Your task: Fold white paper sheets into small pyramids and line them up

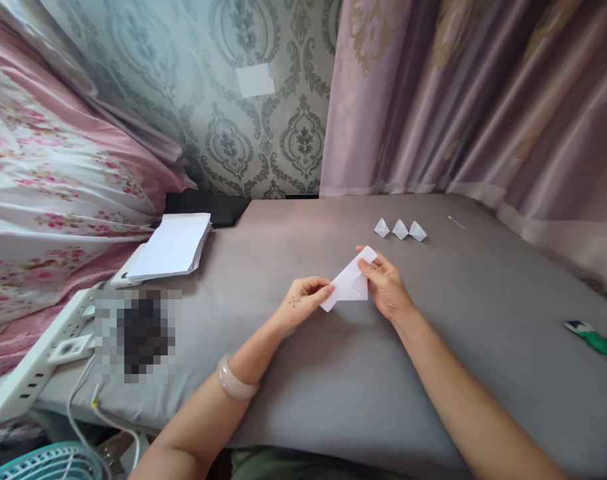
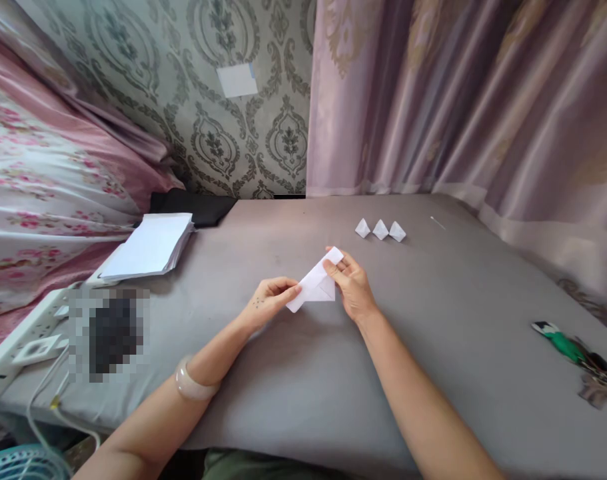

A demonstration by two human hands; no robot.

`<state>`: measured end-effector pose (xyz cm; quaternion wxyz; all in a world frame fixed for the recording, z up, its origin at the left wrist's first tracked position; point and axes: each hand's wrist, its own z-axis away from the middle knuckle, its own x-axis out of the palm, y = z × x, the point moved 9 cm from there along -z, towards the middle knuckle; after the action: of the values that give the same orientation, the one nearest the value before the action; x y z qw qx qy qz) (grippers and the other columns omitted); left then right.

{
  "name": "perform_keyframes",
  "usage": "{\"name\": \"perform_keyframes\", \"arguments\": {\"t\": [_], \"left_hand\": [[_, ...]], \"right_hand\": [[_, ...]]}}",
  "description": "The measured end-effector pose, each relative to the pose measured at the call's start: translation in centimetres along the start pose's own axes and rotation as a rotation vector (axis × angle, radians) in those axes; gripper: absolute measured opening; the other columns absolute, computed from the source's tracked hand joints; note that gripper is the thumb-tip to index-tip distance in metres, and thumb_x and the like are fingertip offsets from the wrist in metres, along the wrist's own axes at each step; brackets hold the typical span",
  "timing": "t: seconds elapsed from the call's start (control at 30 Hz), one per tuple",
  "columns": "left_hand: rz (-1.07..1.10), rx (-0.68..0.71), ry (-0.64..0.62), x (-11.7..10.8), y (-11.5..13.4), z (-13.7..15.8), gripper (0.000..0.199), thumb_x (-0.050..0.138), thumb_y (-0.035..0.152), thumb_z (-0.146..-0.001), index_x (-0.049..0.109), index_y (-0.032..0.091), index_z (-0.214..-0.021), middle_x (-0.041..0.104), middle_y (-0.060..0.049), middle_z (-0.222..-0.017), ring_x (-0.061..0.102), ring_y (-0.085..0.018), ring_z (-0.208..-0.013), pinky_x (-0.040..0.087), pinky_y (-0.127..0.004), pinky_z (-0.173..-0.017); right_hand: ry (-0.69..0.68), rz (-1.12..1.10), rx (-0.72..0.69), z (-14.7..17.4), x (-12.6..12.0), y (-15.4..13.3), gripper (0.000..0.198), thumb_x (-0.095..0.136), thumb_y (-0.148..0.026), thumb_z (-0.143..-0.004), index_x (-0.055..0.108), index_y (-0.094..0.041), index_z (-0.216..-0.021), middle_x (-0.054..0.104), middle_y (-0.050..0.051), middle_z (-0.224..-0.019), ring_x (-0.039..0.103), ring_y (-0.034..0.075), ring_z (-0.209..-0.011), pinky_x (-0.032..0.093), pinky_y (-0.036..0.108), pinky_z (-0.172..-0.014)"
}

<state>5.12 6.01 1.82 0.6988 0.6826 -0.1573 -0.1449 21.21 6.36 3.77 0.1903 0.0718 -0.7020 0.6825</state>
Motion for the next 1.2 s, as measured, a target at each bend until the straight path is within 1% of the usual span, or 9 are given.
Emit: {"name": "perform_keyframes", "arguments": {"t": [0.1,0.17,0.37,0.53,0.67,0.77,0.9,1.13,1.2], "left_hand": [[0.099,-0.034,0.071,0.0,-0.5,0.0,0.036,0.072,0.047,-0.072,0.072,0.012,-0.082,0.066,-0.004,-0.071,0.054,-0.011,-0.062,0.041,-0.023,-0.061],[0.127,-0.07,0.07,0.2,-0.8,0.1,0.037,0.075,0.046,-0.068,0.072,0.012,-0.082,0.068,-0.005,-0.073,0.055,-0.011,-0.062,0.042,-0.023,-0.061],[0.09,-0.153,-0.087,1.7,-1.3,0.4,0.037,0.079,0.046,-0.062,0.071,0.012,-0.073,0.066,-0.004,-0.067,0.054,-0.01,-0.057,0.039,-0.023,-0.056],[0.043,-0.175,-0.119,1.8,-2.0,0.5,0.039,0.079,0.049,-0.061,0.068,0.012,-0.071,0.064,-0.003,-0.064,0.052,-0.01,-0.055,0.037,-0.023,-0.054],[-0.006,-0.137,-0.14,1.6,-1.9,0.3,0.04,0.074,0.052,-0.067,0.069,0.013,-0.072,0.063,-0.003,-0.064,0.051,-0.01,-0.056,0.036,-0.023,-0.054],[0.022,-0.05,-0.014,0.2,-0.9,-0.1,0.041,0.067,0.054,-0.074,0.07,0.013,-0.073,0.063,-0.004,-0.066,0.05,-0.009,-0.058,0.037,-0.023,-0.056],[0.193,0.04,0.191,-2.1,0.1,-0.4,0.037,0.071,0.047,-0.073,0.073,0.015,-0.092,0.066,-0.005,-0.078,0.05,-0.009,-0.063,0.038,-0.022,-0.059],[0.377,0.095,0.29,-3.5,0.8,-0.3,0.025,0.079,0.036,-0.066,0.074,0.015,-0.078,0.063,-0.002,-0.067,0.048,-0.008,-0.061,0.037,-0.023,-0.06],[0.399,0.117,0.338,-4.1,1.1,-0.2,0.024,0.079,0.035,-0.066,0.074,0.015,-0.077,0.065,-0.002,-0.07,0.051,-0.009,-0.064,0.039,-0.024,-0.062]], "right_hand": [[-0.054,0.001,0.089,0.5,1.1,1.1,0.036,0.083,-0.043,-0.056,0.071,-0.02,-0.08,0.071,0.002,-0.076,0.062,0.016,-0.066,0.05,0.029,-0.064],[-0.059,0.012,0.114,0.8,1.3,1.5,0.035,0.083,-0.044,-0.056,0.07,-0.019,-0.076,0.07,0.002,-0.072,0.062,0.016,-0.064,0.05,0.029,-0.063],[-0.031,0.066,0.133,0.8,0.7,2.0,0.034,0.083,-0.044,-0.057,0.07,-0.017,-0.074,0.067,0.0,-0.065,0.056,0.012,-0.055,0.044,0.025,-0.053],[-0.047,0.066,0.12,0.8,1.0,2.0,0.033,0.08,-0.046,-0.06,0.071,-0.018,-0.073,0.065,-0.001,-0.063,0.054,0.011,-0.054,0.042,0.023,-0.052],[-0.059,0.072,0.15,1.0,1.1,2.4,0.033,0.08,-0.048,-0.061,0.069,-0.018,-0.072,0.064,-0.001,-0.062,0.054,0.011,-0.054,0.042,0.024,-0.051],[-0.107,0.124,0.153,1.1,1.4,2.8,0.034,0.076,-0.05,-0.065,0.069,-0.018,-0.074,0.065,0.0,-0.064,0.055,0.013,-0.056,0.043,0.025,-0.054],[-0.169,0.294,0.068,1.3,2.3,2.8,0.033,0.072,-0.049,-0.071,0.071,-0.018,-0.082,0.065,-0.001,-0.067,0.053,0.011,-0.058,0.04,0.024,-0.056],[-0.258,0.642,-0.119,1.9,5.2,1.9,0.033,0.061,-0.048,-0.08,0.071,-0.017,-0.084,0.066,0.001,-0.075,0.058,0.016,-0.069,0.044,0.027,-0.064],[-0.231,0.721,-0.22,1.9,5.9,0.9,0.031,0.059,-0.046,-0.082,0.069,-0.018,-0.09,0.068,0.003,-0.082,0.061,0.017,-0.076,0.046,0.029,-0.069]]}}
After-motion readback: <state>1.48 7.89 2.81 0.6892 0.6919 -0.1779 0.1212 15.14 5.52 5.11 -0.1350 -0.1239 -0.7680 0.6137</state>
